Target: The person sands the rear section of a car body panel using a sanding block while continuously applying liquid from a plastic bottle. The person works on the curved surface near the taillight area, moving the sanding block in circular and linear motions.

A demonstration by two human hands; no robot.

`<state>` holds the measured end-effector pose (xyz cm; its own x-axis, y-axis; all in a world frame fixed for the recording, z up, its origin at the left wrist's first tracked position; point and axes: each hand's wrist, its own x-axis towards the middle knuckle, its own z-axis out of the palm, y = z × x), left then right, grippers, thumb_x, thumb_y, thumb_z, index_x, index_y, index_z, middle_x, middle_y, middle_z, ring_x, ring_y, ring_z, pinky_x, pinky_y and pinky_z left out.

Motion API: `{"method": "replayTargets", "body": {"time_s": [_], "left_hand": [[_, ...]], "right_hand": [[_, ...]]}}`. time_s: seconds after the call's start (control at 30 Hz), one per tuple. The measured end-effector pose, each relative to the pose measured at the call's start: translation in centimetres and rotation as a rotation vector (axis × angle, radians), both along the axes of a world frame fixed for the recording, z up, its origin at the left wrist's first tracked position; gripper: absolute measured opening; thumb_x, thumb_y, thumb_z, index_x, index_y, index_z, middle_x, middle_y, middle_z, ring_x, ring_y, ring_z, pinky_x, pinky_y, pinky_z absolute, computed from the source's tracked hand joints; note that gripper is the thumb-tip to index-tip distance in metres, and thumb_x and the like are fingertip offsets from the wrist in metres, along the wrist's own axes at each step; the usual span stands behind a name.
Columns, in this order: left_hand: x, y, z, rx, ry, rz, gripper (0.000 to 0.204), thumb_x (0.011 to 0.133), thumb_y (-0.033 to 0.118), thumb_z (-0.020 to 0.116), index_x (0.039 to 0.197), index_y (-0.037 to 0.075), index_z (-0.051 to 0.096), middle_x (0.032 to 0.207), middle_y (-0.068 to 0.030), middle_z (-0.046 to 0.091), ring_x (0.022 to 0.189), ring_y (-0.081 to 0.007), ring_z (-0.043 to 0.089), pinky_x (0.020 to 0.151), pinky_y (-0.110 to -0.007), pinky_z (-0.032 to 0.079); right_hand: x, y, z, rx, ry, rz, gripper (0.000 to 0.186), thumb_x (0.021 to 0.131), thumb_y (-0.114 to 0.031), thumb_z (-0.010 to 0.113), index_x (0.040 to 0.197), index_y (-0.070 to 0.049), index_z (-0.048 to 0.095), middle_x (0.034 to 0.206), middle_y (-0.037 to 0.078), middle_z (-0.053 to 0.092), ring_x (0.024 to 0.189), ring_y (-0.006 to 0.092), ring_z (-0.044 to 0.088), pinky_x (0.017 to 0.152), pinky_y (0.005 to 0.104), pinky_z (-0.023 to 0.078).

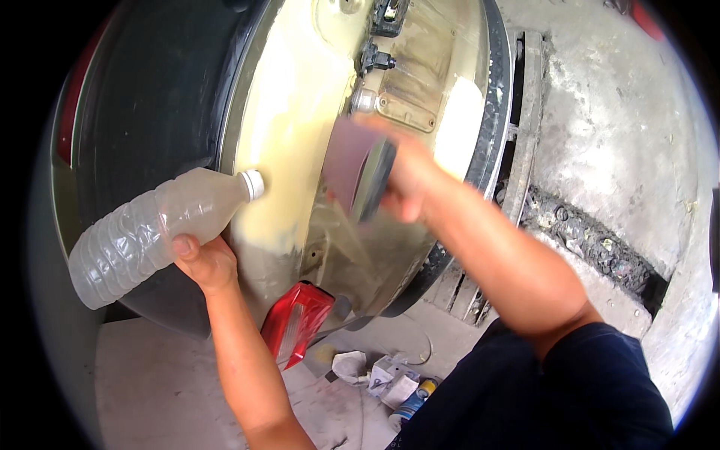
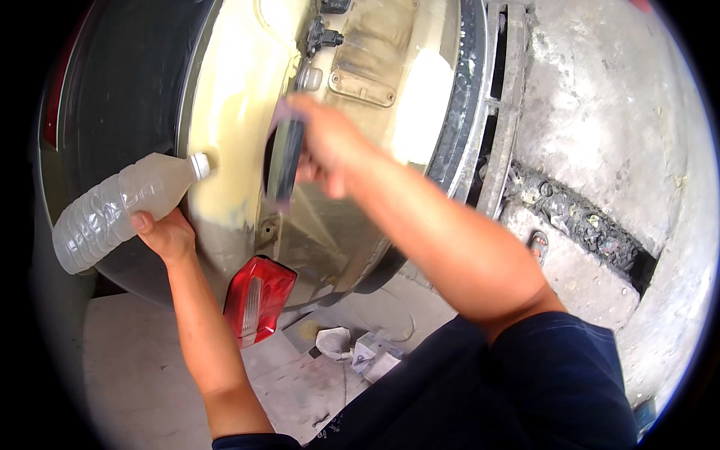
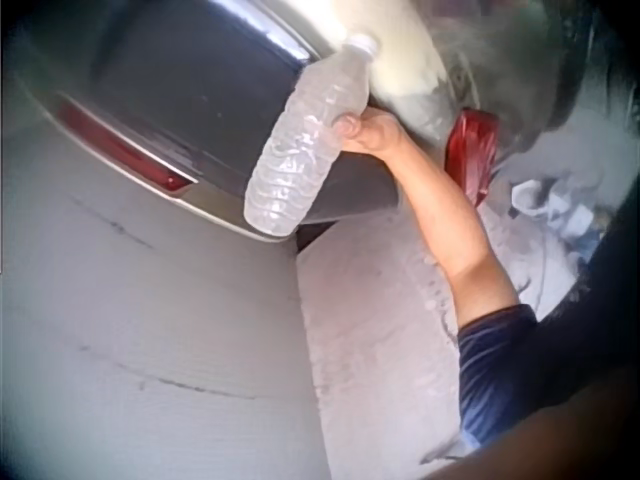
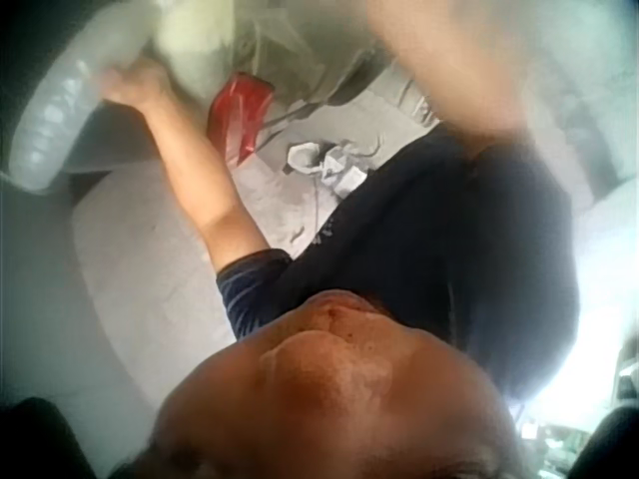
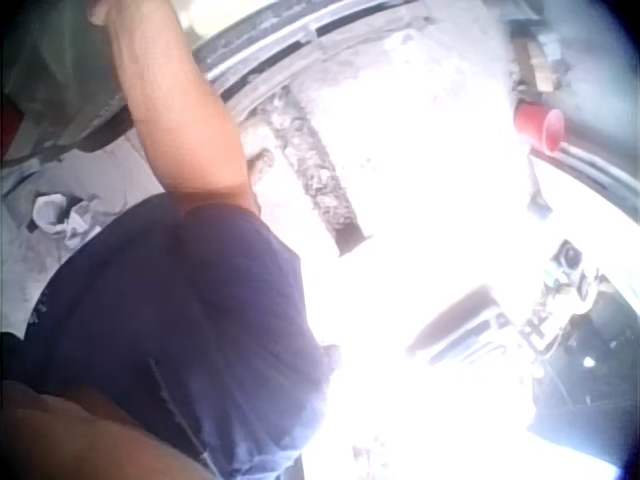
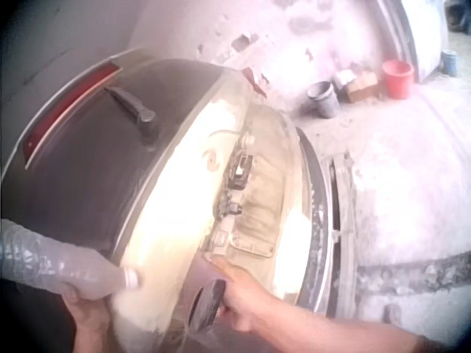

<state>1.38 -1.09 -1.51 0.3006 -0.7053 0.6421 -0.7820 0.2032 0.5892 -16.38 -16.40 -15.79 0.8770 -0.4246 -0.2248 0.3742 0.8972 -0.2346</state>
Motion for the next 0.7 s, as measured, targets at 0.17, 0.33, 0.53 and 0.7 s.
{"method": "replayTargets", "body": {"time_s": [0.17, 0.33, 0.53, 0.7], "left_hand": [[0.1, 0.1, 0.1, 0.020, -0.016, -0.031, 0.081, 0.081, 0.067, 0.066, 0.126, 0.001, 0.054, 0.121, -0.0110, 0.060, 0.113, -0.0260, 0.058, 0.098, -0.042, 0.047], [0.5, 0.2, -0.1, -0.003, -0.017, -0.027, 0.080, 0.082, 0.066, 0.066, 0.127, 0.001, 0.053, 0.121, -0.0113, 0.059, 0.114, -0.0263, 0.058, 0.099, -0.042, 0.047], [0.6, 0.3, -0.2, -0.058, 0.009, 0.002, 0.082, 0.080, 0.064, 0.069, 0.129, 0.000, 0.052, 0.123, -0.0112, 0.058, 0.115, -0.0264, 0.057, 0.099, -0.043, 0.047], [0.8, 0.5, -0.2, -0.003, 0.016, -0.031, 0.084, 0.080, 0.064, 0.069, 0.131, 0.000, 0.050, 0.128, -0.0111, 0.056, 0.119, -0.0261, 0.055, 0.103, -0.043, 0.044]], "right_hand": [[0.5, -3.2, -0.9, -0.135, -0.131, -0.146, 0.033, 0.101, -0.030, 0.047, 0.105, -0.001, 0.062, 0.091, 0.016, 0.067, 0.073, 0.0302, 0.068, 0.069, 0.0416, 0.060], [0.2, -1.5, -0.4, 0.020, -0.103, -0.117, 0.031, 0.101, -0.029, 0.048, 0.109, -0.003, 0.061, 0.092, 0.017, 0.067, 0.072, 0.0306, 0.068, 0.062, 0.0409, 0.060], [-0.1, -4.0, -0.2, -0.112, -0.081, -0.075, 0.031, 0.102, -0.028, 0.046, 0.105, -0.003, 0.064, 0.090, 0.019, 0.067, 0.075, 0.0313, 0.070, 0.065, 0.0404, 0.060], [0.2, -2.3, -0.1, -0.062, -0.044, -0.089, 0.032, 0.100, -0.027, 0.047, 0.104, 0.000, 0.065, 0.091, 0.019, 0.068, 0.076, 0.0296, 0.070, 0.065, 0.0385, 0.060]]}}
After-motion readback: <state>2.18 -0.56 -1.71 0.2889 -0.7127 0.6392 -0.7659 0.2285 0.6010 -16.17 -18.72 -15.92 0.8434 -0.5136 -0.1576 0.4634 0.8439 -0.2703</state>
